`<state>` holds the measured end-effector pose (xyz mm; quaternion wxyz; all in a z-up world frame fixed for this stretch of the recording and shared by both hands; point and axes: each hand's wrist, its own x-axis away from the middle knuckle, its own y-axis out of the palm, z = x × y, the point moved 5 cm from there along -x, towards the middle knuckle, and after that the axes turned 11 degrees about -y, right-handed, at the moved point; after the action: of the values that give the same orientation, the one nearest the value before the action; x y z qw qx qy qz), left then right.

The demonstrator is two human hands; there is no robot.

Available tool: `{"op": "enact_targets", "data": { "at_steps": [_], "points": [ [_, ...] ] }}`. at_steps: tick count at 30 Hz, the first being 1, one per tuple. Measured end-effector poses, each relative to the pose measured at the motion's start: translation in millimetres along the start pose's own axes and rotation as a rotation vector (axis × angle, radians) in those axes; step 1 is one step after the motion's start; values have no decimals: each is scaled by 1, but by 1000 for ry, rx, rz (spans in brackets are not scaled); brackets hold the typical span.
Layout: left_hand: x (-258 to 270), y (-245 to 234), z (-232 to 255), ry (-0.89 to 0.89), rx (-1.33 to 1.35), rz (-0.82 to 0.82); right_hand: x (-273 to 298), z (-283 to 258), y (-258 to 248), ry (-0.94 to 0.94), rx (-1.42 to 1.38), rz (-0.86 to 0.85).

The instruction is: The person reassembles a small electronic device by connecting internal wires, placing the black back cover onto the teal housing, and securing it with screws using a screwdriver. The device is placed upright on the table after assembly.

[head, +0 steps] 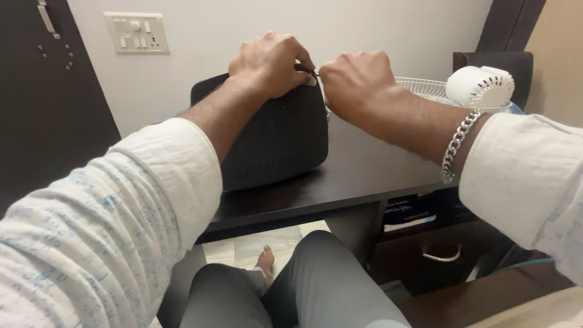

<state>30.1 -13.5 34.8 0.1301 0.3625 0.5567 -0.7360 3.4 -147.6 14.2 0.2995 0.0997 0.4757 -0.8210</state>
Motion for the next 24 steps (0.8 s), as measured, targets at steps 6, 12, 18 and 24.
{"op": "enact_targets", "data": {
  "at_steps": [6,12,18,24],
  "points": [
    [0,4,3,62,-46,-38,-2,6,1,87,-229,-26],
    [2,1,-3,54,-102,33,-18,20,5,279,-811,-130],
    [4,-4,-6,44,-95,41,-3,29,-1,473,-1968,-184],
    [2,-2,-6,30,-114,16,3,25,20,516,-2624,-199]
  ]
}}
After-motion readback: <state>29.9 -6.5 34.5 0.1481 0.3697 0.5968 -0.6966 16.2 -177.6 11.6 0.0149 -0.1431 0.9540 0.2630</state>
